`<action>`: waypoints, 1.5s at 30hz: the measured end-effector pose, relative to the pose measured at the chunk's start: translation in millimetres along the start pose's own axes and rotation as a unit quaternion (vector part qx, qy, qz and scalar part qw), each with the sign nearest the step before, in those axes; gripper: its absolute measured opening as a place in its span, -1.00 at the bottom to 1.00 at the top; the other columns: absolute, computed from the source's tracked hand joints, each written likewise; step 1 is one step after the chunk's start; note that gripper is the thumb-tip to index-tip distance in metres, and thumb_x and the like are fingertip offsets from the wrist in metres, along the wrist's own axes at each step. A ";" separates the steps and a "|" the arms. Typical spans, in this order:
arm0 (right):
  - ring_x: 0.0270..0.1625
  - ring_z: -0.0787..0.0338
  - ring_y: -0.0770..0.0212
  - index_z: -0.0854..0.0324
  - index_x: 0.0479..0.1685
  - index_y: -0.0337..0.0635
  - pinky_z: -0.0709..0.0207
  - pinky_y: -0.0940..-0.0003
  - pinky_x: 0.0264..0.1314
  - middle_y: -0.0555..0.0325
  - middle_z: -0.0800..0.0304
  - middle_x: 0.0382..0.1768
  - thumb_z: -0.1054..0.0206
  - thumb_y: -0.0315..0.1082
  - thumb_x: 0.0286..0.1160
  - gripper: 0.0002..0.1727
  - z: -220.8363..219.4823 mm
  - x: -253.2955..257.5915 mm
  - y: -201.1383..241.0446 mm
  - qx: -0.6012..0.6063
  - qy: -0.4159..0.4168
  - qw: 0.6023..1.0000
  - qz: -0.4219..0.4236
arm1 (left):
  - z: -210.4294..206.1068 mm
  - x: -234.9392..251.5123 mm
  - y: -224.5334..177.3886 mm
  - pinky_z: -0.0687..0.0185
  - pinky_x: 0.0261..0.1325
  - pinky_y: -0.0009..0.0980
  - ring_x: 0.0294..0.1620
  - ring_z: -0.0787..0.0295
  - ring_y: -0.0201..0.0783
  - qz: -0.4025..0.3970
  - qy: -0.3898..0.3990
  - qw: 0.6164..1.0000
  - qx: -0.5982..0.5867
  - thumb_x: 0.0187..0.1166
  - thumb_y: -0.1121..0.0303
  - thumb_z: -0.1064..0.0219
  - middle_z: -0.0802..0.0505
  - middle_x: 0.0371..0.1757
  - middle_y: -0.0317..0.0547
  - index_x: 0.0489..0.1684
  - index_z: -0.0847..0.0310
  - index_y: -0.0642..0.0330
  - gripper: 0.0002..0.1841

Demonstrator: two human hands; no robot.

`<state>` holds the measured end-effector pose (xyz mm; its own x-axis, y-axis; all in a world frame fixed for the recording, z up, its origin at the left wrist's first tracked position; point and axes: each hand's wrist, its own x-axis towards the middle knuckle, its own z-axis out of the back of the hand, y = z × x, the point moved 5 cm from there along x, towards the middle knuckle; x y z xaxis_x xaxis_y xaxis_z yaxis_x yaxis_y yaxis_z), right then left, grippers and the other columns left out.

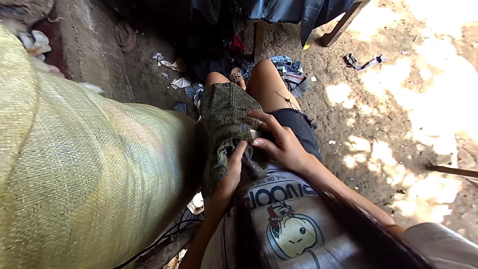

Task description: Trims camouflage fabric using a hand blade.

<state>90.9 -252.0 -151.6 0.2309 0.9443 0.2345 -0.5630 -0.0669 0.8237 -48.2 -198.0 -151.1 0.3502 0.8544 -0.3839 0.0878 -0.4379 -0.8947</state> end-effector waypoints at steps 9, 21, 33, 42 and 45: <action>-0.03 -0.79 0.51 -0.67 0.35 -0.17 -0.67 0.50 0.03 0.22 -0.86 0.02 -0.24 -0.13 0.71 -0.60 1.0 0.7 0.6 0.145 0.021 0.989 0.008 | 0.3 4.4 6.1 -0.66 0.20 -0.58 -0.04 -0.76 -0.62 -0.020 0.026 0.999 0.002 0.47 0.67 -0.25 -0.83 -0.20 -0.36 -0.02 -0.62 0.35 -0.80; -0.37 -0.57 0.68 -0.68 0.11 0.01 -0.45 0.72 -0.29 0.50 -0.77 -0.23 -0.22 -0.29 0.69 -0.81 -4.2 3.8 -3.1 0.350 0.083 0.926 -0.112 | -2.8 6.9 10.9 -0.56 0.27 -0.61 0.08 -0.67 -0.65 0.027 0.032 0.999 0.033 0.63 0.54 -0.23 -0.79 -0.02 -0.29 0.22 -0.56 0.40 -0.74; -0.48 -0.72 0.23 -0.58 0.40 -0.18 -0.58 0.22 -0.46 0.15 -0.75 -0.45 -0.15 0.01 0.74 -0.49 -5.4 0.6 8.8 -0.018 0.033 0.999 0.023 | 1.9 -1.1 -6.8 -0.57 0.26 -0.63 0.06 -0.68 -0.65 0.027 0.009 0.995 0.096 0.69 0.51 -0.14 -0.81 -0.06 -0.33 0.11 -0.65 0.33 -0.79; -0.66 -0.53 0.23 -0.53 0.48 -0.22 -0.40 0.27 -0.64 0.20 -0.59 -0.62 -0.19 0.13 0.66 -0.35 1.8 -8.2 8.8 -0.102 -0.036 0.994 0.022 | -4.9 -4.6 -3.3 -0.53 0.26 -0.64 0.06 -0.64 -0.65 0.024 -0.005 1.000 0.018 0.70 0.57 -0.05 -0.74 -0.06 -0.30 0.15 -0.54 0.37 -0.78; -0.68 -0.50 0.26 -0.53 0.47 -0.24 -0.36 0.30 -0.65 0.23 -0.55 -0.64 -0.19 0.11 0.65 -0.35 0.6 -1.5 12.3 -0.093 -0.038 0.995 0.020 | -8.5 -5.4 -3.4 -0.53 0.22 -0.68 0.00 -0.64 -0.68 0.020 0.002 1.000 0.017 0.66 0.62 -0.06 -0.74 -0.13 -0.32 0.05 -0.56 0.38 -0.81</action>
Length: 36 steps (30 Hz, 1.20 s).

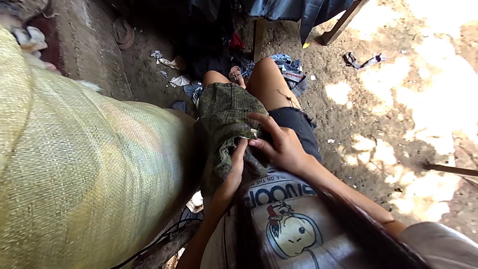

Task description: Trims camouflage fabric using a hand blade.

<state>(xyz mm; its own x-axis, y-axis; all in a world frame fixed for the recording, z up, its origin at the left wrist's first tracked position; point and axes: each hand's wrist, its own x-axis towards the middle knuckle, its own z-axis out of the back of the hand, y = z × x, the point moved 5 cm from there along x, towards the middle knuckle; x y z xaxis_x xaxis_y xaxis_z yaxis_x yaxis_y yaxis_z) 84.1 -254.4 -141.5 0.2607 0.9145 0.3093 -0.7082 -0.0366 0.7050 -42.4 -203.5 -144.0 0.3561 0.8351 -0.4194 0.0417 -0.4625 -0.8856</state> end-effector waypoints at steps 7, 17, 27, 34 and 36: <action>-0.64 -0.51 0.27 -0.50 0.53 -0.17 -0.41 0.31 -0.61 0.23 -0.54 -0.62 -0.18 0.14 0.67 -0.34 0.1 -6.2 -5.0 0.011 -0.003 1.000 0.001 | 4.1 -1.0 -0.8 -0.56 0.28 -0.62 0.08 -0.67 -0.64 -0.004 -0.002 1.000 -0.014 0.67 0.59 -0.07 -0.77 -0.05 -0.34 0.16 -0.55 0.33 -0.77; -0.62 -0.56 0.22 -0.52 0.50 -0.15 -0.43 0.26 -0.60 0.18 -0.62 -0.57 -0.17 0.13 0.69 -0.38 -2.9 -5.1 -1.8 0.011 0.002 1.000 0.006 | 9.2 0.2 -3.3 -0.61 0.24 -0.62 0.01 -0.72 -0.63 -0.041 -0.028 0.999 -0.001 0.58 0.66 -0.19 -0.81 -0.15 -0.34 0.03 -0.62 0.38 -0.81; -0.19 -0.70 0.62 -0.69 0.08 -0.12 -0.58 0.63 -0.12 0.36 -0.81 -0.08 -0.22 -0.21 0.73 -0.77 -11.5 3.1 -12.3 0.294 0.053 0.951 -0.077 | 10.7 3.8 2.7 -0.68 0.24 -0.55 0.01 -0.78 -0.57 -0.087 -0.032 0.995 0.034 0.54 0.61 -0.34 -0.87 -0.13 -0.28 0.04 -0.69 0.35 -0.82; -0.34 -0.58 0.68 -0.70 0.00 -0.06 -0.47 0.71 -0.27 0.47 -0.74 -0.22 -0.22 -0.23 0.72 -0.82 -9.5 3.8 -14.7 0.349 0.065 0.929 -0.105 | -0.1 6.0 -5.6 -0.48 0.31 -0.63 0.13 -0.61 -0.61 -0.018 -0.021 0.997 0.072 0.67 0.59 -0.21 -0.75 0.06 -0.12 0.25 -0.53 0.51 -0.73; -0.16 -0.70 0.66 -0.70 0.03 -0.13 -0.59 0.65 -0.10 0.40 -0.81 -0.08 -0.22 -0.23 0.72 -0.78 -7.4 5.0 -13.2 0.312 0.064 0.944 -0.082 | -0.8 12.7 -4.6 -0.48 0.24 -0.66 0.07 -0.58 -0.62 0.014 -0.016 0.996 0.085 0.66 0.64 -0.20 -0.73 0.02 -0.10 0.23 -0.52 0.53 -0.75</action>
<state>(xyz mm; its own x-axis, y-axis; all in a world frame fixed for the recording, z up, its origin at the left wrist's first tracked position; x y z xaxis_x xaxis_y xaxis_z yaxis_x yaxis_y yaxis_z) 89.9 -246.3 -154.0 0.2241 0.9681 0.1119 -0.1300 -0.0841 0.9879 -37.4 -191.0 -145.1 0.3248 0.8332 -0.4475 -0.1280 -0.4300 -0.8937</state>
